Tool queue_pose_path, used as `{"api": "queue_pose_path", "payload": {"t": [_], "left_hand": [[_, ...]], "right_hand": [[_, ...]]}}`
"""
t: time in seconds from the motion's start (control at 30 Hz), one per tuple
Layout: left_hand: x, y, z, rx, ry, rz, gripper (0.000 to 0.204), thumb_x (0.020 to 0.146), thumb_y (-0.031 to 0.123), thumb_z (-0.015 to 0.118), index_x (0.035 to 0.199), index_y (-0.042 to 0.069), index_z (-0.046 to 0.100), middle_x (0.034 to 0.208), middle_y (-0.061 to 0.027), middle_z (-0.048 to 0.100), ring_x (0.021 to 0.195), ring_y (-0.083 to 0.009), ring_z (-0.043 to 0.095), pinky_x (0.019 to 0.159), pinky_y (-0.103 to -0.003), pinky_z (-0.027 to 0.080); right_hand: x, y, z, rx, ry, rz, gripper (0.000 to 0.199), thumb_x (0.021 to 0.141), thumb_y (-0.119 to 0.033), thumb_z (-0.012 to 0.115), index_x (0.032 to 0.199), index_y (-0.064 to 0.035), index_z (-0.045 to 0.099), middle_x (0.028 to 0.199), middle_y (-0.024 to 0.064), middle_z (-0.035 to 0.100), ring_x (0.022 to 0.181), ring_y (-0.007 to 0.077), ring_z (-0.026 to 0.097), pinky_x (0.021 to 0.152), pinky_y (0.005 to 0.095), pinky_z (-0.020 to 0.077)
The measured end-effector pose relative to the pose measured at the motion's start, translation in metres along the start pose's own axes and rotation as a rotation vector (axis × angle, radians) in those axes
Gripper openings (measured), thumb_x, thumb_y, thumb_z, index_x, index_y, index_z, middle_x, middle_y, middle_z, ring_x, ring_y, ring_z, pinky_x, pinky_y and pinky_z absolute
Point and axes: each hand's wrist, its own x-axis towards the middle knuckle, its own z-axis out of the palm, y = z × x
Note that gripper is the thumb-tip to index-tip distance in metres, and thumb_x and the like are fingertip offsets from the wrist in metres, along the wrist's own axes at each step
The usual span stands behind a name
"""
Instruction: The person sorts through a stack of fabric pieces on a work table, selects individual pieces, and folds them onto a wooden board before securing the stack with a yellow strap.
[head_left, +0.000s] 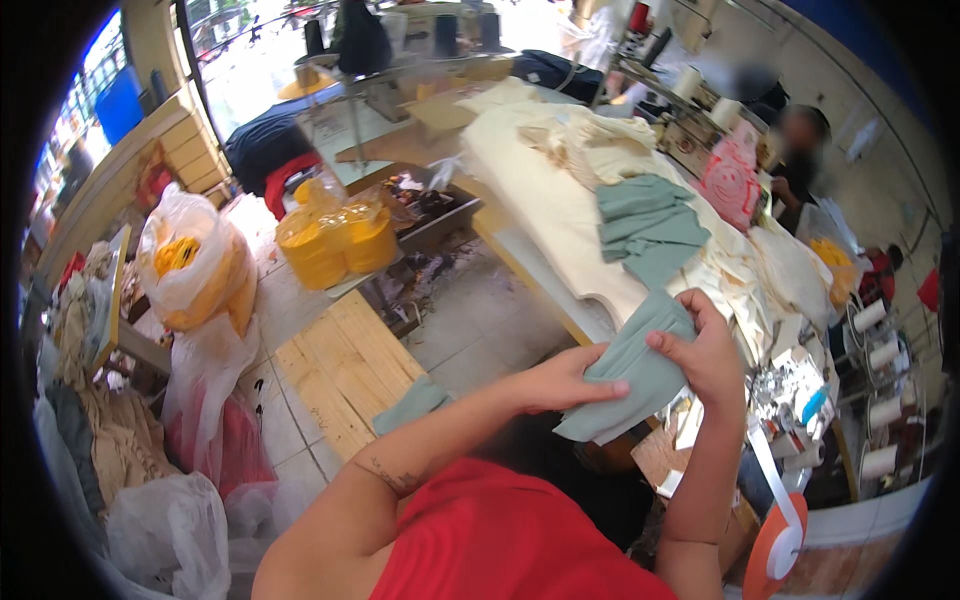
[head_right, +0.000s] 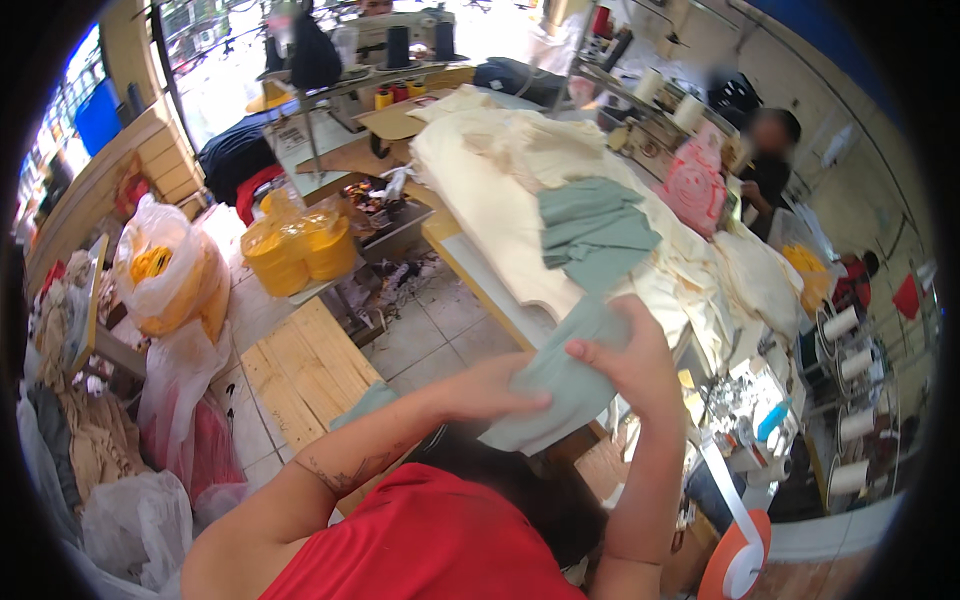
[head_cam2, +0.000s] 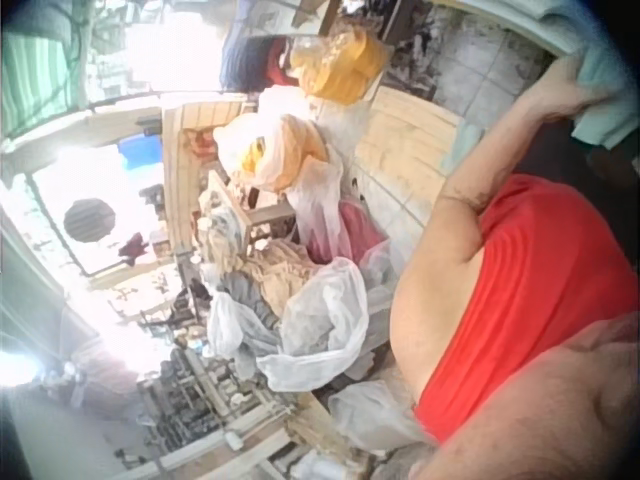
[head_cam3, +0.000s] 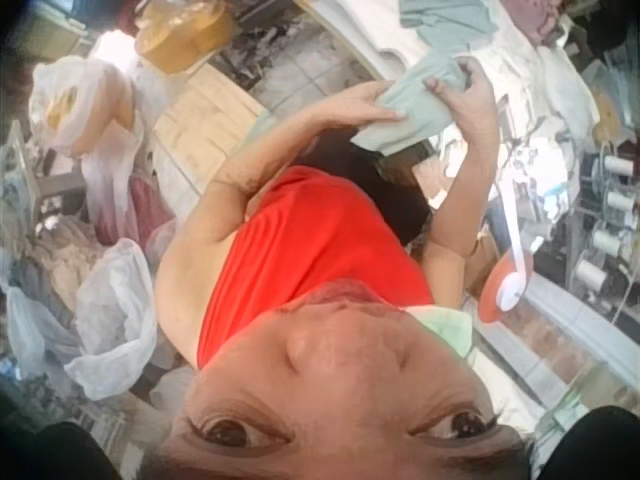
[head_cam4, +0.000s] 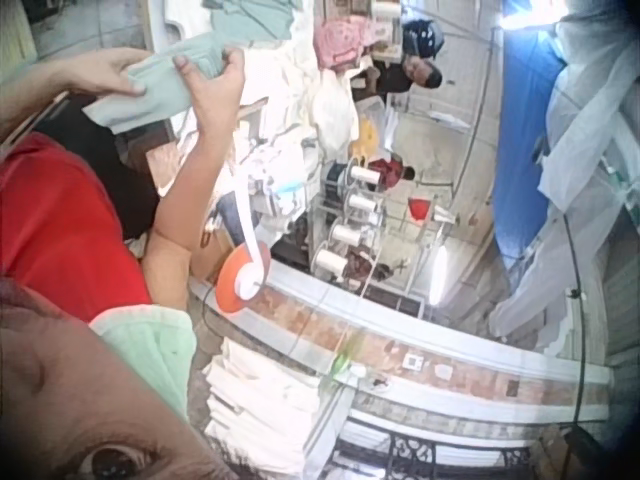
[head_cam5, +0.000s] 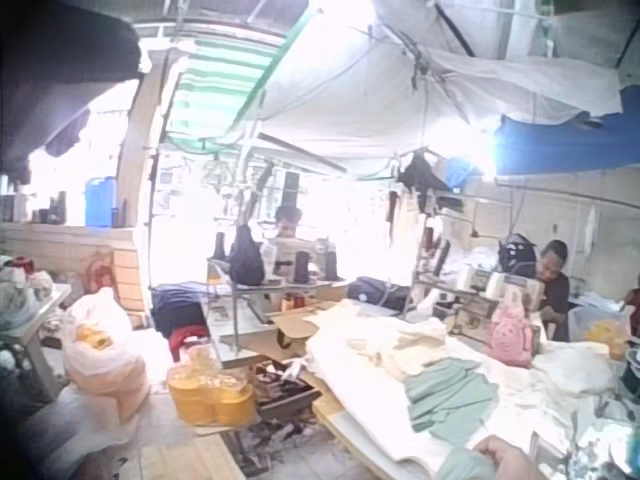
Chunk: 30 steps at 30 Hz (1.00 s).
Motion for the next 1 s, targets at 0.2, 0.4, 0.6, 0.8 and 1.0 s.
{"api": "queue_pose_path", "payload": {"t": [0.2, 0.4, 0.6, 0.8, 1.0], "left_hand": [[-0.037, -0.033, -0.017, -0.423, 0.102, -0.27, 0.056, 0.104, 0.046, 0.051, 0.139, 0.003, 0.052, 0.126, -0.0073, 0.063, 0.11, -0.0145, 0.063, 0.094, -0.033, 0.052], [-0.077, -0.047, -0.04, -0.42, 0.005, -0.067, 0.046, 0.097, 0.022, 0.066, 0.136, -0.002, 0.055, 0.127, -0.0071, 0.063, 0.109, -0.0149, 0.062, 0.097, -0.031, 0.05], [-0.07, -0.018, -0.061, 0.124, 0.076, 0.169, 0.032, 0.095, 0.007, 0.066, 0.125, -0.003, 0.059, 0.112, -0.0038, 0.067, 0.103, -0.0092, 0.061, 0.091, -0.026, 0.05], [-0.05, -0.024, -0.045, -0.528, 0.22, 0.327, 0.043, 0.089, 0.021, 0.074, 0.123, 0.0, 0.061, 0.113, -0.0066, 0.066, 0.103, -0.0152, 0.062, 0.092, -0.03, 0.049], [-0.056, -0.039, -0.067, 0.228, 0.312, 0.037, 0.065, 0.08, 0.014, 0.082, 0.136, -0.002, 0.054, 0.122, -0.006, 0.065, 0.114, -0.0151, 0.059, 0.1, -0.032, 0.047]], "right_hand": [[0.007, 0.024, 0.037, 0.358, -0.4, 0.199, 0.061, 0.072, -0.014, 0.091, 0.12, 0.0038, 0.059, 0.106, 0.0075, 0.068, 0.096, 0.0153, 0.065, 0.086, 0.0304, 0.0532], [0.0, 0.012, 0.051, 0.402, -0.503, 0.25, 0.053, 0.067, -0.006, 0.09, 0.112, -0.0003, 0.062, 0.101, 0.0029, 0.068, 0.093, 0.0128, 0.065, 0.086, 0.0274, 0.0517], [0.008, -0.032, 0.057, 0.245, -0.602, 0.11, 0.049, 0.064, -0.004, 0.091, 0.105, -0.002, 0.063, 0.095, -0.0004, 0.067, 0.091, 0.0096, 0.062, 0.083, 0.0242, 0.0488], [0.04, -0.019, 0.053, 0.16, -0.417, -0.005, 0.045, 0.069, -0.013, 0.091, 0.102, -0.0018, 0.064, 0.09, 0.0016, 0.066, 0.084, 0.0096, 0.061, 0.076, 0.0268, 0.05], [0.056, 0.019, 0.059, 0.116, -0.379, 0.057, 0.045, 0.071, -0.015, 0.091, 0.103, -0.0017, 0.062, 0.096, 0.0043, 0.067, 0.088, 0.0113, 0.061, 0.079, 0.0263, 0.0501]]}}
